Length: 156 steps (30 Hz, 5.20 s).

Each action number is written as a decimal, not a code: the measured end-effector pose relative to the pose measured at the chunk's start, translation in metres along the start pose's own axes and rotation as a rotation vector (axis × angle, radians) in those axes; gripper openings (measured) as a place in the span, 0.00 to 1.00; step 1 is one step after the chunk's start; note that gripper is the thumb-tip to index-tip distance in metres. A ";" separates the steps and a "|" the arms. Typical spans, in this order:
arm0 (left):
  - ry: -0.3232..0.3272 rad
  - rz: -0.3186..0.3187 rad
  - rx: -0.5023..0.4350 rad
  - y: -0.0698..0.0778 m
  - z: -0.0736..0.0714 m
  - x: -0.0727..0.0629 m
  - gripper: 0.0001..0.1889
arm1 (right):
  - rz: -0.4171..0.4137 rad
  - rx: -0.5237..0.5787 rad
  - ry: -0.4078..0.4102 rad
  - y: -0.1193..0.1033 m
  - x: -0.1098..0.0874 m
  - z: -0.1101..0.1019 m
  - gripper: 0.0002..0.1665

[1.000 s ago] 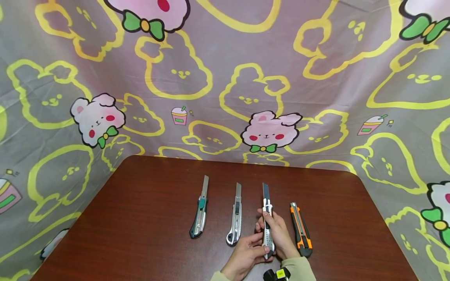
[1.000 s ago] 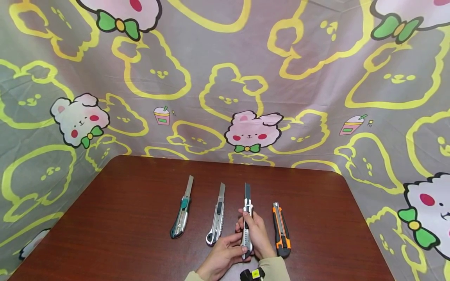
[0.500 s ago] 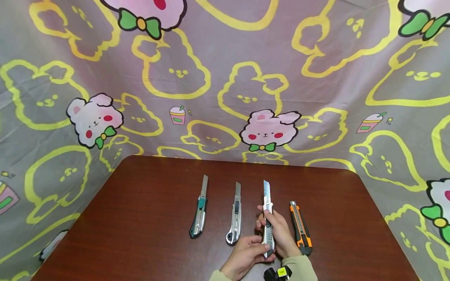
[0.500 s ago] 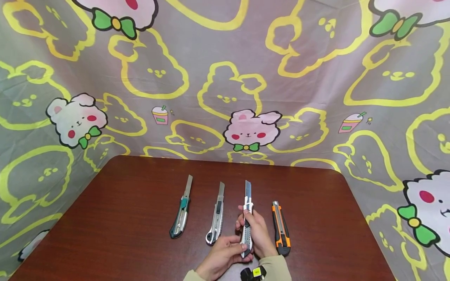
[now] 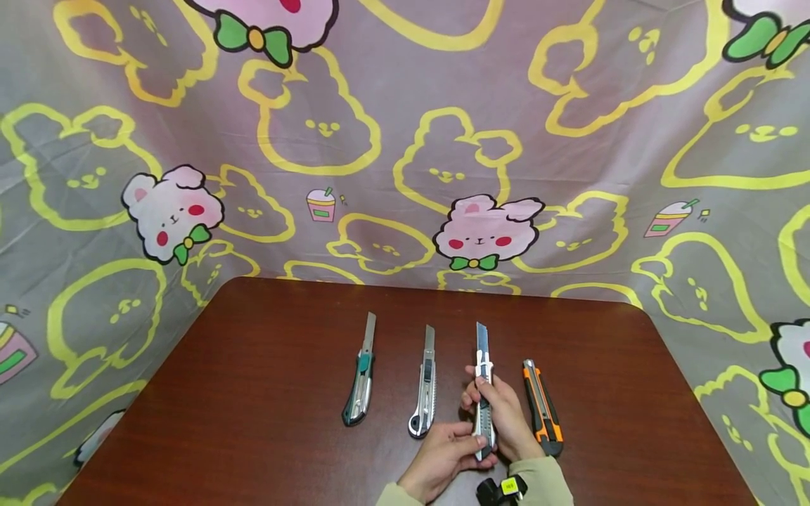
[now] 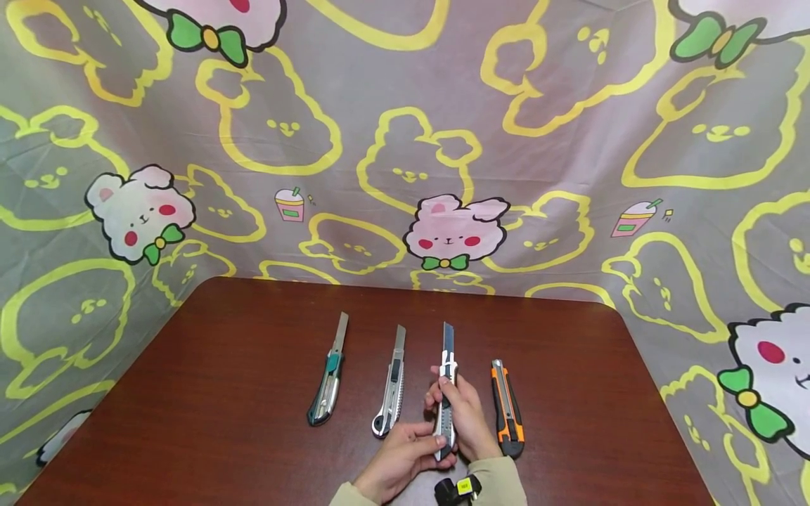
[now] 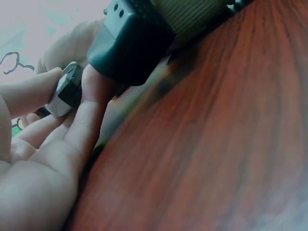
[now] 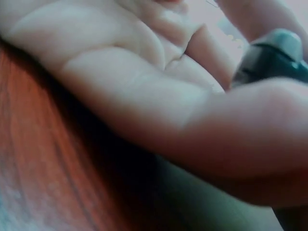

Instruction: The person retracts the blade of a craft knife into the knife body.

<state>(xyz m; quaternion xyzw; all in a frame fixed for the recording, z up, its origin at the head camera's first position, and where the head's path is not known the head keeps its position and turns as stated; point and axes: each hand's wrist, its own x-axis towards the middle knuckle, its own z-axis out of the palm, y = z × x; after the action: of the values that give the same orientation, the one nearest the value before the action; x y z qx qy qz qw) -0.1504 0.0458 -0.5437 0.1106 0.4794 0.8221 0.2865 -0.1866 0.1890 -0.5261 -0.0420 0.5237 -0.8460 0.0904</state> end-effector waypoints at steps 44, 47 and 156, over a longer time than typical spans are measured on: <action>0.044 0.037 0.001 0.000 0.000 0.002 0.22 | 0.104 -0.139 0.302 0.010 0.007 0.006 0.23; 0.045 0.037 0.001 0.000 0.000 0.002 0.22 | 0.087 -0.120 0.286 0.009 0.006 0.006 0.21; 0.189 0.076 -0.078 -0.003 0.001 0.003 0.25 | 0.129 -0.147 0.200 0.006 0.006 0.004 0.35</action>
<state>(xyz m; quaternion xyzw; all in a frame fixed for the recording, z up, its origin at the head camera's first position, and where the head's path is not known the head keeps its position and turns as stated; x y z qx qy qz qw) -0.1513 0.0496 -0.5458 0.0394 0.4675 0.8570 0.2129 -0.1908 0.1821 -0.5295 0.0700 0.5924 -0.7977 0.0885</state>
